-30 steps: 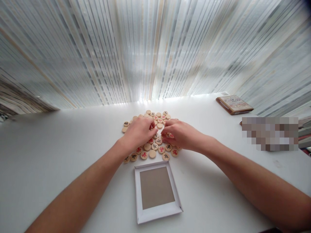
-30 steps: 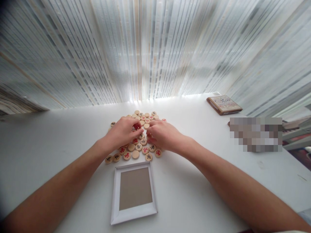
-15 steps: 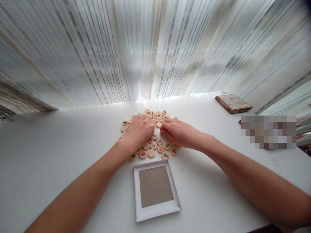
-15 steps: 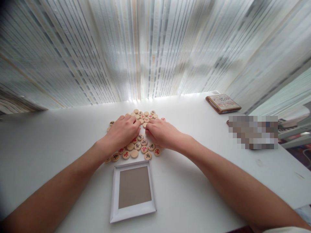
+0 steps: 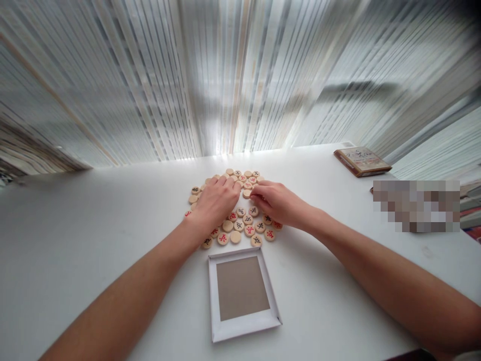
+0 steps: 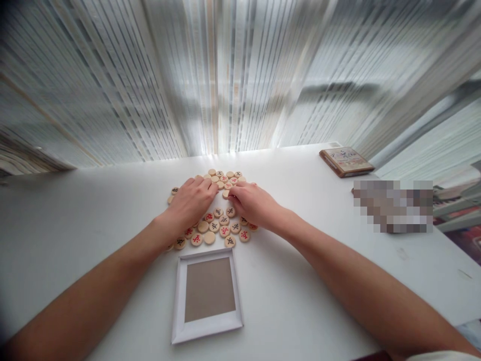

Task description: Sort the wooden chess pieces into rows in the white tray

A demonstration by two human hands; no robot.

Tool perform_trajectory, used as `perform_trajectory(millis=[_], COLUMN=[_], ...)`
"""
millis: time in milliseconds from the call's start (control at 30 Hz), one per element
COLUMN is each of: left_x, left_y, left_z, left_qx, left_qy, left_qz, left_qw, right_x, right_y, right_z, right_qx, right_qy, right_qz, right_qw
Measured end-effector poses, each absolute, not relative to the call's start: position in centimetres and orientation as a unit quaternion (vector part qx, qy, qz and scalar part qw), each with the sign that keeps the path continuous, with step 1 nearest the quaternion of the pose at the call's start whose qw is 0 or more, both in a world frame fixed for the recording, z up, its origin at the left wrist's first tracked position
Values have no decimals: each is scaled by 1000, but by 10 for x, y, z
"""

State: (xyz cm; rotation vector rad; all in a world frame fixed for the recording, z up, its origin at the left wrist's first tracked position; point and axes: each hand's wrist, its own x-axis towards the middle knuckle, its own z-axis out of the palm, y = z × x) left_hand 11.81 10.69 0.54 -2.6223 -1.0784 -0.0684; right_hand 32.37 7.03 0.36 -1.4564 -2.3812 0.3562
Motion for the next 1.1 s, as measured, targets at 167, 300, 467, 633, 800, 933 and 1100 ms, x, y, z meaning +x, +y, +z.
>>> perform_trajectory(millis=[167,300,467,633,800,933,1100], left_x=[118,117,114,109,99,94,92], left_y=[110,111,115,121,124,125,126], left_z=[7,5,3,12,23,30,32], left_qx=[-915,-912,-908,-891,-873,-865,-861], left_qy=[-380,-393,-407,-432,-457,-467,-473], left_qz=[-31,-47,-77,-135,-170,-180,-184], left_qw=[134,110,64,22,-14,-30,-40], right_x=[325,326,327,326,321,319,318], right_y=[70,69,71,77,82,82,77], right_z=[3,2,-1,-6,-14,-15,-3], right_qx=[-509,-507,-518,-536,-518,-513,-520], right_qy=[-827,-823,-809,-794,-818,-832,-840], right_qz=[134,136,123,91,76,66,47], right_qw=[196,216,248,271,237,199,148])
